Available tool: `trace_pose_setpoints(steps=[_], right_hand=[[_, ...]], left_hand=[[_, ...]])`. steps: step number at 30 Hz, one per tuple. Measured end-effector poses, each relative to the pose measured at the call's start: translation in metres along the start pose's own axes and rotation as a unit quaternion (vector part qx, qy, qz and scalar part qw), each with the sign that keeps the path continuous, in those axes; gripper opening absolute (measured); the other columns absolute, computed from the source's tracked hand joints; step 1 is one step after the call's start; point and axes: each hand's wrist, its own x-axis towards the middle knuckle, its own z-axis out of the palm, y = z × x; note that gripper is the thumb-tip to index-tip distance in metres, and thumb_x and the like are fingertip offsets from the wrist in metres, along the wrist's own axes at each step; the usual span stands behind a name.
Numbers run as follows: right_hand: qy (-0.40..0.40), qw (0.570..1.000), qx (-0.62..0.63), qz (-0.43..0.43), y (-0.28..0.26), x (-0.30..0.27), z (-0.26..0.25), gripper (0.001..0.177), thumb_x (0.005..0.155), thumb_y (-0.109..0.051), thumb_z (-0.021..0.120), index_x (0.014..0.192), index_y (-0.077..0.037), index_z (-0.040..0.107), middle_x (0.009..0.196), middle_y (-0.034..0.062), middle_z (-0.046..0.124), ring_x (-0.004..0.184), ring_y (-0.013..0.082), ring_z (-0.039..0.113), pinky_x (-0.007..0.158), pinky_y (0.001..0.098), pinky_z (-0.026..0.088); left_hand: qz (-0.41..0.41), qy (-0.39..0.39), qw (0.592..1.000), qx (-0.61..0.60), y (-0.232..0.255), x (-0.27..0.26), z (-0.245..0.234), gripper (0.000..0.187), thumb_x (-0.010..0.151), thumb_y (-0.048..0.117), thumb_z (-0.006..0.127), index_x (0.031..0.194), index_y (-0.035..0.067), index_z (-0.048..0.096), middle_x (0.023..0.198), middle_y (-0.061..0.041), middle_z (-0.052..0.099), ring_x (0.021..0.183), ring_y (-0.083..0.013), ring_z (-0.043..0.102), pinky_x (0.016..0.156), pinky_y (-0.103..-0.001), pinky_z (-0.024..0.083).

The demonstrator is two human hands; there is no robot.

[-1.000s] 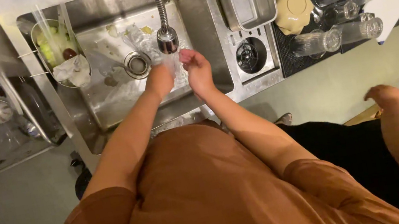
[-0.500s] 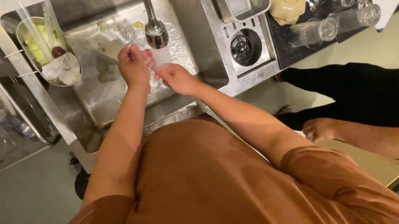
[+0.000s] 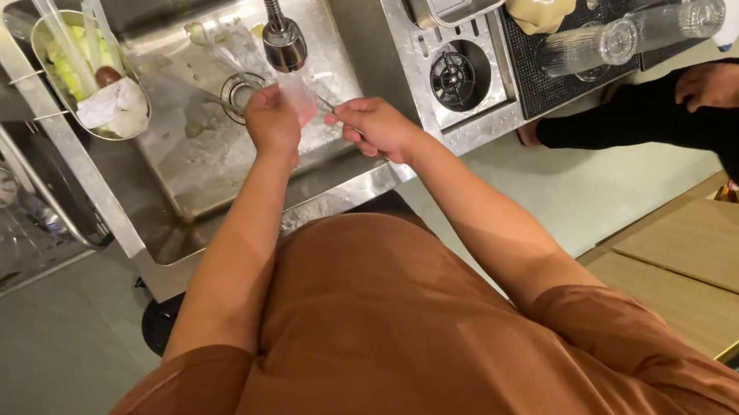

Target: Washing various kitchen items including a metal bowl, a coffee filter part, and a metal container in a sink using a scrubber.

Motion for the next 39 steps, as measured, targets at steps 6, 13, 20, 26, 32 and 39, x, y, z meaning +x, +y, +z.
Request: trace_pose_setpoints(steps=[6, 13, 20, 26, 32, 39], right_hand=[[0.044, 0.997, -0.037, -0.049, 0.022, 0.006, -0.014, 0.025, 0.105, -0.022, 0.054, 0.110, -0.004, 0.071, 0.064, -0.0006, 0.052, 0.044, 0.0070, 0.036, 0.039, 0.0252, 0.026], [-0.008, 0.992, -0.120, -0.042, 0.031, 0.052, -0.009, 0.030, 0.101, -0.021, 0.051, 0.115, -0.012, 0.076, 0.062, -0.0003, 0.050, 0.047, 0.0087, 0.039, 0.040, 0.0280, 0.031], [-0.052, 0.994, -0.096, -0.024, 0.010, 0.065, 0.020, 0.030, 0.098, -0.022, 0.051, 0.113, -0.007, 0.071, 0.062, 0.0045, 0.055, 0.038, 0.0132, 0.037, 0.033, 0.0328, 0.026], [0.007, 1.000, 0.001, -0.002, 0.014, 0.038, -0.009, 0.032, 0.105, -0.026, 0.052, 0.113, 0.001, 0.067, 0.070, 0.0048, 0.058, 0.043, 0.0119, 0.040, 0.037, 0.0322, 0.026], [0.034, 0.997, -0.062, -0.014, 0.032, 0.035, -0.020, 0.032, 0.091, -0.020, 0.056, 0.114, -0.009, 0.076, 0.058, 0.0014, 0.046, 0.042, 0.0117, 0.033, 0.036, 0.0345, 0.024], [0.109, 0.980, -0.128, -0.107, 0.081, 0.086, -0.025, 0.027, 0.091, -0.019, 0.061, 0.103, -0.003, 0.079, 0.068, 0.0097, 0.066, 0.050, 0.0162, 0.052, 0.044, 0.0357, 0.041]], left_hand=[[0.010, -0.005, 0.998, 0.060, -0.001, -0.009, 0.023, 0.024, 0.091, -0.009, 0.054, 0.111, 0.000, 0.061, 0.102, -0.014, 0.072, 0.084, -0.0286, 0.076, 0.067, -0.038, 0.065], [0.046, 0.021, 0.998, -0.033, -0.012, 0.013, 0.005, 0.023, 0.097, 0.003, 0.059, 0.120, 0.008, 0.060, 0.109, -0.010, 0.069, 0.089, -0.0270, 0.072, 0.070, -0.040, 0.062], [0.076, 0.123, 0.984, -0.108, -0.017, 0.031, -0.021, 0.025, 0.104, 0.010, 0.062, 0.128, 0.005, 0.064, 0.110, -0.007, 0.071, 0.096, -0.0220, 0.069, 0.081, -0.040, 0.062], [-0.006, -0.041, 0.989, -0.145, -0.033, 0.030, -0.006, 0.027, 0.110, 0.014, 0.054, 0.135, 0.002, 0.052, 0.119, -0.017, 0.066, 0.102, -0.0348, 0.069, 0.089, -0.046, 0.058], [-0.080, -0.224, 0.946, -0.221, -0.051, 0.043, -0.025, 0.049, 0.105, 0.027, 0.034, 0.153, 0.020, 0.034, 0.153, -0.022, 0.049, 0.135, -0.0431, 0.056, 0.111, -0.055, 0.049], [0.077, -0.120, 0.912, 0.385, -0.031, 0.025, -0.007, 0.019, 0.109, 0.016, 0.050, 0.113, 0.002, 0.062, 0.107, -0.015, 0.069, 0.094, -0.0298, 0.067, 0.082, -0.042, 0.055]])
